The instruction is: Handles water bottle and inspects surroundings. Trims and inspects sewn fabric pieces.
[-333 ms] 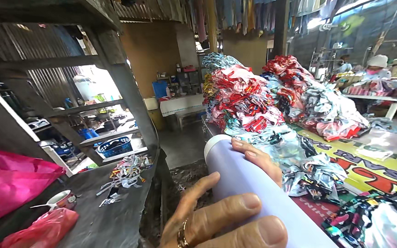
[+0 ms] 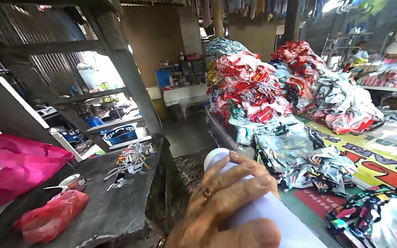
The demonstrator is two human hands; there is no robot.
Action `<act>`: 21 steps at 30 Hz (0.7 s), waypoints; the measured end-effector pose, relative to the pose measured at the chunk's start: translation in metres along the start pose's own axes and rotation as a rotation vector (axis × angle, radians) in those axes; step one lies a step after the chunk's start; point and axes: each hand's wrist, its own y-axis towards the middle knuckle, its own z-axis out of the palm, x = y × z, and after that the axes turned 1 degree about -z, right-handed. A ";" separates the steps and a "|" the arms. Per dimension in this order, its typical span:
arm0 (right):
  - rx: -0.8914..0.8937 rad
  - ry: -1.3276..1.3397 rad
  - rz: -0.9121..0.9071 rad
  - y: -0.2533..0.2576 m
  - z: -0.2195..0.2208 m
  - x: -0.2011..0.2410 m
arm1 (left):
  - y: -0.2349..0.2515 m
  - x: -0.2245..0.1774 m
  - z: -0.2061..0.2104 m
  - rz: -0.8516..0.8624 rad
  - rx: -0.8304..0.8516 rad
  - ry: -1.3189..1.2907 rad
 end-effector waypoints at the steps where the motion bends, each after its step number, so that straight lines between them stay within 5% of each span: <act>1: -0.006 0.027 0.031 -0.008 0.001 0.003 | -0.015 0.034 0.002 0.201 0.016 -0.055; 4: -0.015 0.041 0.157 -0.026 0.003 0.026 | -0.038 0.068 0.009 0.354 0.007 -0.106; 8: 0.128 -0.060 0.385 -0.072 0.002 0.038 | -0.077 0.062 0.017 0.087 -0.018 -0.184; 10: 0.326 0.102 0.596 -0.086 -0.013 0.044 | -0.103 0.063 0.021 -0.127 -0.053 -0.237; 11: 0.349 0.192 0.564 -0.109 -0.021 0.035 | -0.118 0.067 0.024 -0.215 -0.083 -0.269; 16: 0.028 0.146 0.554 -0.111 -0.055 0.036 | -0.204 0.080 0.030 -0.466 -0.029 -0.195; 18: 0.184 0.089 0.473 -0.099 -0.051 0.040 | -0.232 0.082 0.033 -0.494 0.000 -0.098; 21: 0.652 0.079 0.424 -0.088 -0.024 0.050 | -0.249 0.076 0.027 -0.566 0.043 0.092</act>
